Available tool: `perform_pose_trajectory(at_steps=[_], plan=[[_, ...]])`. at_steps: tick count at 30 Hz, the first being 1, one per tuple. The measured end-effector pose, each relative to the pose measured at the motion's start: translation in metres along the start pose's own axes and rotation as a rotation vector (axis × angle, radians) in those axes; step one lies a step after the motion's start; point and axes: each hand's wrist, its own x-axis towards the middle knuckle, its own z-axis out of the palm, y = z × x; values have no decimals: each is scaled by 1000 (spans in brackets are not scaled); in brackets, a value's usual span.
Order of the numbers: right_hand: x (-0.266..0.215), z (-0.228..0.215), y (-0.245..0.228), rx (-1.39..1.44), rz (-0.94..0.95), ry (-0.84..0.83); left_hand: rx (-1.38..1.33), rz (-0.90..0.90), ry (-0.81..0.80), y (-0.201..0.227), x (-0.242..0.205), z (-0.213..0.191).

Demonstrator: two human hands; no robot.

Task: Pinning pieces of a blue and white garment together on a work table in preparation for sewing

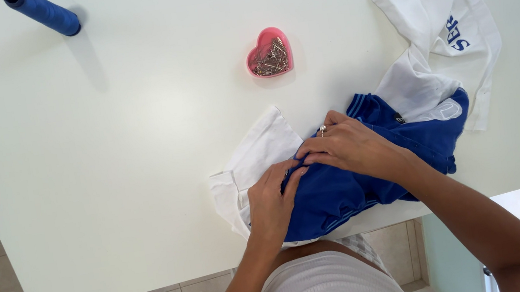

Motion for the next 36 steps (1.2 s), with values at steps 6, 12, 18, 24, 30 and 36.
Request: perform_pose_trajectory(at_steps=[6, 12, 18, 24, 30, 36], plan=[[-4, 9, 5, -59, -1, -18, 17, 3, -5, 3, 1, -2], [-5, 11, 2, -74, -14, 69, -109, -100, -9, 11, 7, -7], [15, 8, 4, -32, -52, 125, -163, -150, -8, 0, 14, -6], [84, 7, 84, -290, 96, 473, -171, -143, 7, -1, 12, -5], [137, 23, 110, -372, 223, 435, -146, -128, -6, 0, 15, -6], [143, 27, 112, -248, 281, 363, -182, -156, -6, -1, 15, -9]])
